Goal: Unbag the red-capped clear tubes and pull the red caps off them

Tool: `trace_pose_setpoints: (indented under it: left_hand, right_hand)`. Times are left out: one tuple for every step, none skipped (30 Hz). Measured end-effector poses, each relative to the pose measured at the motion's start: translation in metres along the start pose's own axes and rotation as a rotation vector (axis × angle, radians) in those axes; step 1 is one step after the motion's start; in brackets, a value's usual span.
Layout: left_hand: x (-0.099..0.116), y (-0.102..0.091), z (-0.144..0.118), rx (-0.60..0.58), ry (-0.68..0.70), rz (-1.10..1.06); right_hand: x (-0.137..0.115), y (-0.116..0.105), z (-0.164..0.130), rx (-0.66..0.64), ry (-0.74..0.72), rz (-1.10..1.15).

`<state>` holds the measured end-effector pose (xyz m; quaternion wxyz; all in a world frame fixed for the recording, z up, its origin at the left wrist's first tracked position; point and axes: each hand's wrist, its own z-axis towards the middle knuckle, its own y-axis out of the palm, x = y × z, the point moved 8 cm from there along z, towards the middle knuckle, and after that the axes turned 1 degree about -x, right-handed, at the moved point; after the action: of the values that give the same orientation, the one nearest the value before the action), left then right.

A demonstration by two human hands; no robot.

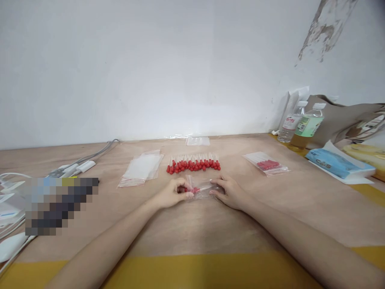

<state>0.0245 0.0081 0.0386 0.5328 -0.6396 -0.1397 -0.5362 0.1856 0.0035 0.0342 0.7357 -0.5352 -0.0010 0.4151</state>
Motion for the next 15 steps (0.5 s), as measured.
trace_pose_setpoints:
  left_hand:
    - [-0.008,-0.007,-0.001,0.020,-0.066,-0.070]
    - [-0.015,-0.016,-0.002,0.038,-0.125,-0.125]
    - [-0.018,-0.026,-0.004,0.055,-0.170,-0.158]
    - [-0.019,-0.039,-0.008,0.068,-0.196,-0.169]
    - [-0.018,-0.052,-0.011,0.060,-0.208,-0.161]
    - [-0.016,-0.066,-0.016,0.050,-0.218,-0.145]
    - [-0.014,-0.085,-0.021,0.092,-0.224,-0.136]
    - [-0.012,-0.107,-0.028,0.167,-0.219,-0.132]
    - [-0.012,-0.128,-0.035,0.249,-0.231,-0.129]
    - [-0.012,-0.151,-0.042,0.371,-0.228,-0.126]
    - [-0.013,-0.169,-0.049,0.485,-0.214,-0.117]
    - [-0.014,-0.184,-0.055,0.597,-0.195,-0.102]
    - [-0.017,-0.194,-0.059,0.704,-0.178,-0.082]
    - [-0.020,-0.199,-0.062,0.810,-0.166,-0.056]
    - [-0.025,-0.200,-0.063,0.920,-0.164,-0.029]
  right_hand:
    - [0.000,0.000,0.000,-0.004,0.005,0.003]
    - [0.000,-0.001,0.000,-0.007,0.010,0.006]
    - [0.000,-0.001,0.000,-0.012,0.016,0.008]
    - [0.000,-0.001,0.000,-0.017,0.022,0.010]
    - [0.000,-0.001,0.000,-0.023,0.028,0.009]
    - [0.001,-0.001,-0.001,-0.029,0.033,0.008]
    - [0.001,0.000,-0.001,-0.034,0.036,0.006]
    - [0.001,0.000,-0.001,-0.037,0.036,0.005]
    - [0.001,0.000,-0.001,-0.037,0.033,0.004]
    - [0.001,0.000,-0.001,-0.034,0.029,0.005]
    - [0.001,-0.001,-0.001,-0.032,0.026,0.007]
    - [0.001,0.000,-0.001,-0.032,0.025,0.010]
    - [0.001,0.000,-0.001,-0.033,0.028,0.012]
    - [0.002,0.000,-0.001,-0.034,0.032,0.014]
    - [0.002,0.000,-0.001,-0.035,0.037,0.016]
